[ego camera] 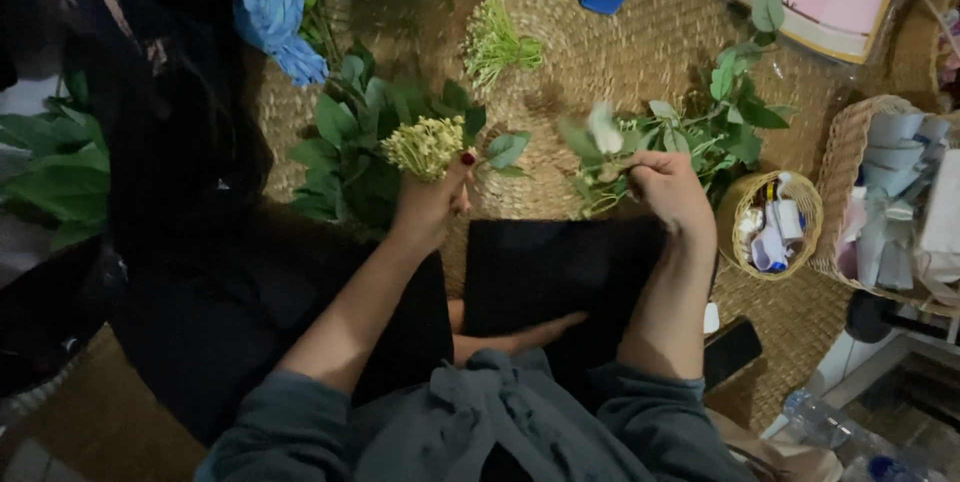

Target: The person separates and prepares stems of artificial flowers and greenery by hand, removing them from a pile and sorting them on the floor.

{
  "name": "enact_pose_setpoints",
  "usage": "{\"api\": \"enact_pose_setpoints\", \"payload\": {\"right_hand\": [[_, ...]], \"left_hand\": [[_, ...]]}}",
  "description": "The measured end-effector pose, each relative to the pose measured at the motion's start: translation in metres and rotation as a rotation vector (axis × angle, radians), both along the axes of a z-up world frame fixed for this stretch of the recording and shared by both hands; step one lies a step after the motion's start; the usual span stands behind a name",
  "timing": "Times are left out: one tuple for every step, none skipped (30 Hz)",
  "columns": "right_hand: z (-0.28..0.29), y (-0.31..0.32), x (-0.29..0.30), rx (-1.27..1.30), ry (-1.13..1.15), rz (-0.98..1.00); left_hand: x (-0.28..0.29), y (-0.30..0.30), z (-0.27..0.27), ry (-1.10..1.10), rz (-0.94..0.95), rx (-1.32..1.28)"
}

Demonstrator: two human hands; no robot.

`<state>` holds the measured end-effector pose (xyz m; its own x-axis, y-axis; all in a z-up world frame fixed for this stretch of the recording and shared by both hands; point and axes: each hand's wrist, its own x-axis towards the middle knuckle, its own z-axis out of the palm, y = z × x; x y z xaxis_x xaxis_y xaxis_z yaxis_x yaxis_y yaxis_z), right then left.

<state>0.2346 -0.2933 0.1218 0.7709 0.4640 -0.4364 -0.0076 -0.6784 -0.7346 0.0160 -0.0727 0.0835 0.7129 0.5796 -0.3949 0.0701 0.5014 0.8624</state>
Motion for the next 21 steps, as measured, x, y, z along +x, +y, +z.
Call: {"api": "enact_pose_setpoints", "payload": {"right_hand": [[0.013,0.008,-0.006,-0.003,0.004,0.003],[0.026,0.016,-0.013,0.095,0.103,-0.101],[0.040,0.022,-0.018,0.191,0.198,-0.208],[0.041,0.024,-0.023,0.187,0.199,-0.210],[0.043,0.027,-0.025,0.304,0.226,-0.178],[0.044,0.030,-0.028,0.420,0.252,-0.145],[0.047,0.035,-0.030,0.422,0.252,-0.143],[0.051,0.039,-0.031,0.496,0.305,-0.107],[0.054,0.044,-0.033,0.568,0.359,-0.071],[0.038,0.043,-0.018,0.568,0.360,-0.070],[0.024,0.038,-0.006,0.272,0.322,-0.037],[0.010,0.033,0.005,-0.023,0.283,-0.002],[0.008,0.021,0.002,-0.019,0.266,-0.013],[0.006,0.010,-0.001,-0.115,0.103,0.050],[0.001,0.013,0.002,-0.200,-0.060,0.139],[-0.013,0.011,0.024,-0.184,-0.077,0.155],[-0.034,-0.006,0.024,-0.179,-0.072,0.269],[-0.056,-0.024,0.024,-0.171,-0.065,0.382],[-0.013,-0.003,0.001,-0.187,-0.056,0.372],[0.035,0.017,-0.024,-0.213,-0.010,0.287],[0.085,0.050,-0.039,-0.208,-0.001,0.220]], "left_hand": [[-0.002,-0.002,0.000,0.004,0.003,-0.003],[-0.005,-0.004,0.001,0.002,-0.004,-0.011],[-0.006,-0.006,0.001,-0.003,-0.015,-0.021],[-0.006,-0.009,0.002,-0.002,-0.016,-0.025],[-0.004,-0.009,0.003,-0.016,-0.032,-0.031],[-0.001,-0.009,0.005,-0.031,-0.048,-0.038],[-0.001,-0.009,0.011,-0.031,-0.047,-0.036],[0.000,-0.010,0.017,0.004,0.011,-0.082],[0.000,-0.011,0.022,0.039,0.069,-0.129],[0.003,-0.009,0.012,0.039,0.070,-0.129],[0.003,-0.011,0.002,0.046,0.068,-0.150],[0.003,-0.014,-0.008,0.054,0.065,-0.172],[0.003,-0.016,-0.010,0.038,0.053,-0.169],[0.002,-0.017,-0.013,0.070,0.055,-0.219],[0.002,-0.011,-0.015,0.101,0.086,-0.257],[0.016,0.000,0.007,0.084,0.102,-0.242],[0.010,-0.002,0.027,0.107,0.081,-0.174],[0.005,-0.004,0.046,0.131,0.058,-0.106],[0.000,-0.012,0.014,0.137,0.046,-0.122],[-0.005,-0.019,-0.017,0.133,-0.003,-0.113],[0.004,-0.008,-0.047,0.098,-0.030,-0.069]]}}
